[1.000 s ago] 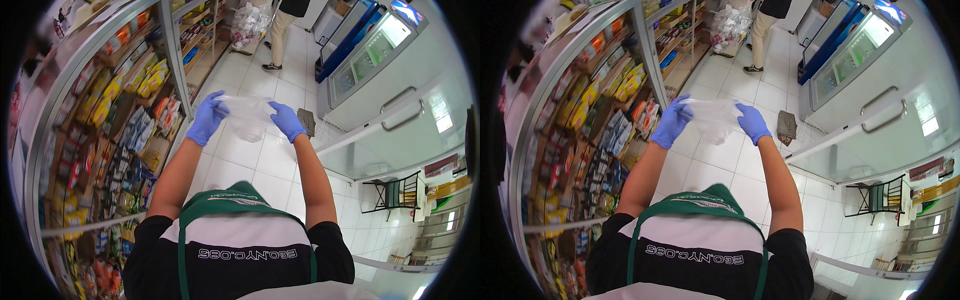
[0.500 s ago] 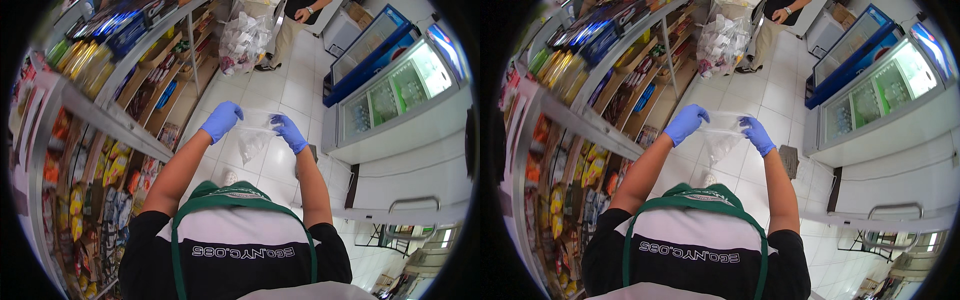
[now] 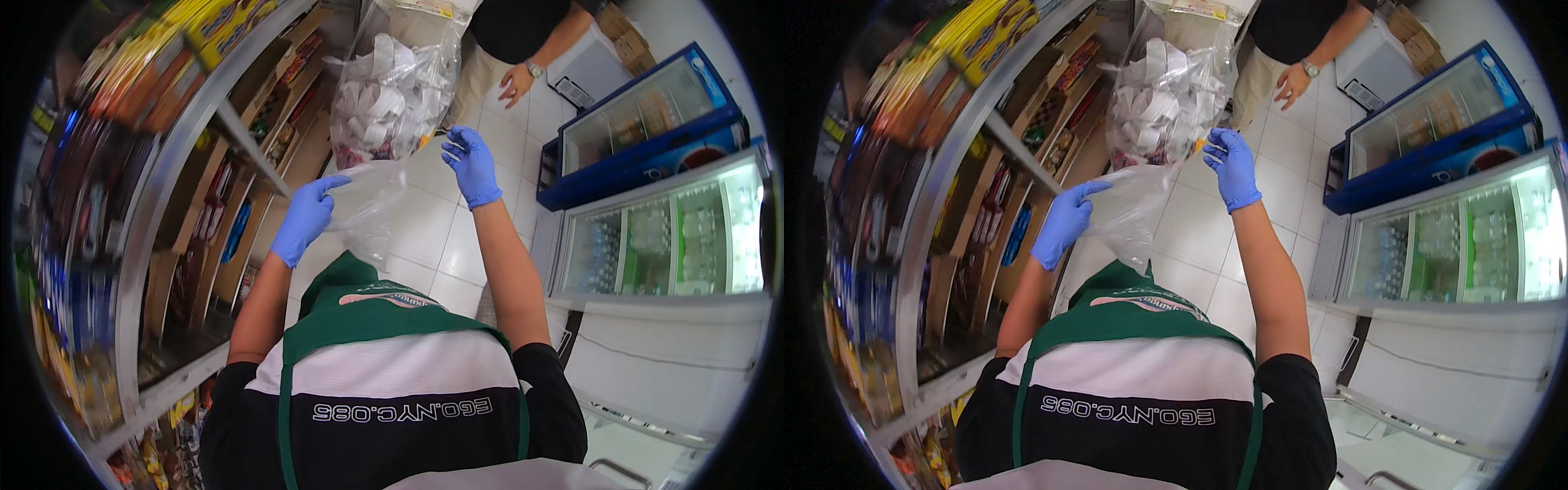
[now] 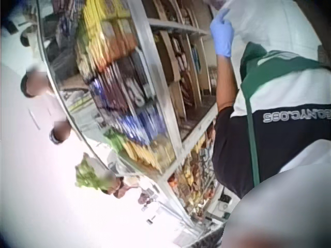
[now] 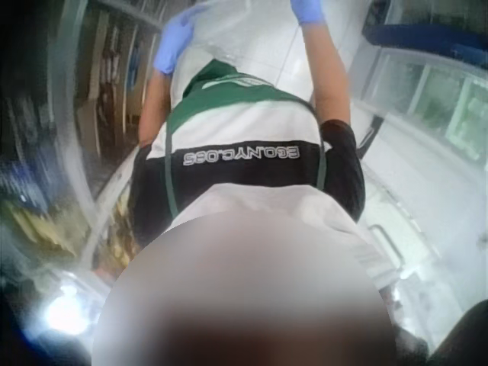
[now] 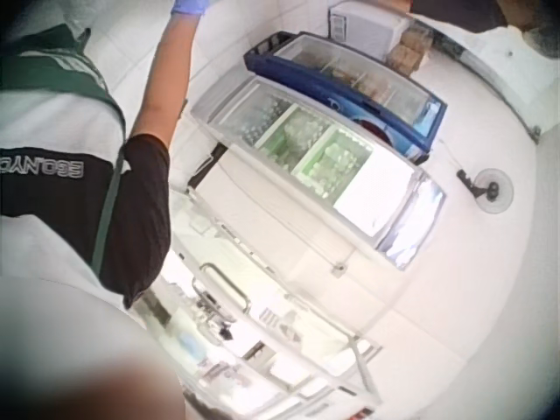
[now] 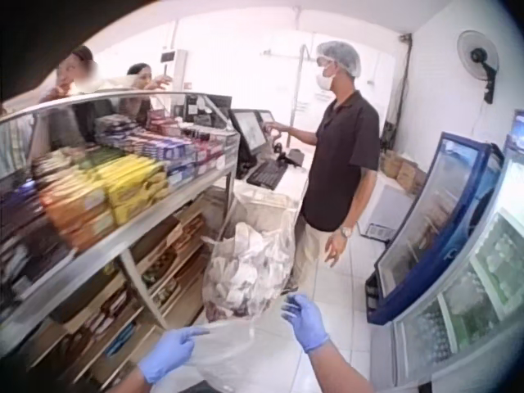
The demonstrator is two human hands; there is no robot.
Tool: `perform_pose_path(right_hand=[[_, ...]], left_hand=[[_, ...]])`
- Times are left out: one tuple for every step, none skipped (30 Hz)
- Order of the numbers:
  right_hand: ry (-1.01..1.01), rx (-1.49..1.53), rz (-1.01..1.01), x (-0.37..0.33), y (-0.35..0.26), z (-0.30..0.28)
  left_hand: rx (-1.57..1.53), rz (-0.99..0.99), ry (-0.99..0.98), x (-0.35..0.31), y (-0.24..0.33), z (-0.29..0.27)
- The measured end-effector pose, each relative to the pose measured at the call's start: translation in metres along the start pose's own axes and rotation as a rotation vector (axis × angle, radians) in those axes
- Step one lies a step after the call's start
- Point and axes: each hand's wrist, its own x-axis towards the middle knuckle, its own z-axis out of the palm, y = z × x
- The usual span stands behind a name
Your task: The person scoops rice from a large green bin onto white plates using a yellow scoop, then retrieves cooked meat from a heated display case and places it on the plates. The person also briefly handles a plastic bag and a water bottle at the checkout counter before returning to serve more rice.
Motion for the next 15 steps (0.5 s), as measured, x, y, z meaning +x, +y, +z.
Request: perform_pose_path(right_hand=[[0.048, 0.013, 0.039, 0.029, -0.005, 0.004], [0.065, 0.031, 0.029, 0.06, -0.012, 0.007], [0.082, 0.05, 0.019, 0.09, -0.018, 0.011], [0.099, 0.075, 0.018, 0.115, -0.021, 0.018], [0.118, 0.065, 0.012, 0.14, -0.023, 0.024], [0.136, 0.055, 0.007, 0.165, -0.026, 0.031], [0.152, 0.047, 0.0, 0.186, -0.028, 0.041], [0.17, 0.052, 0.009, 0.205, -0.034, 0.052], [0.17, 0.081, 0.023, 0.226, -0.036, 0.059], [0.173, 0.108, 0.03, 0.249, -0.038, 0.065], [0.175, 0.131, 0.043, 0.273, -0.036, 0.067], [0.172, 0.155, 0.045, 0.3, -0.034, 0.07], [0.184, 0.18, 0.054, 0.319, -0.03, 0.069], [0.189, 0.214, 0.056, 0.34, -0.028, 0.072], [0.195, 0.248, 0.056, 0.36, -0.027, 0.075]], left_hand=[[0.018, -0.053, -0.028, 0.023, 0.001, -0.001], [0.037, -0.106, -0.055, 0.045, 0.005, -0.004], [0.055, -0.158, -0.084, 0.068, 0.008, -0.006], [0.037, -0.165, -0.064, 0.088, 0.01, -0.007], [0.019, -0.173, -0.044, 0.107, 0.011, -0.008], [0.001, -0.181, -0.022, 0.125, 0.014, -0.008], [-0.007, -0.206, -0.012, 0.141, 0.021, -0.009], [-0.021, -0.226, -0.001, 0.156, 0.03, -0.01], [-0.034, -0.247, 0.013, 0.171, 0.04, -0.012], [-0.016, -0.232, 0.013, 0.188, 0.047, -0.012], [-0.003, -0.223, 0.014, 0.201, 0.051, -0.011], [0.011, -0.215, 0.017, 0.214, 0.057, -0.009], [-0.025, -0.258, 0.008, 0.224, 0.067, -0.006], [-0.053, -0.289, 0.004, 0.238, 0.08, -0.004], [-0.082, -0.319, -0.002, 0.253, 0.09, -0.003]])
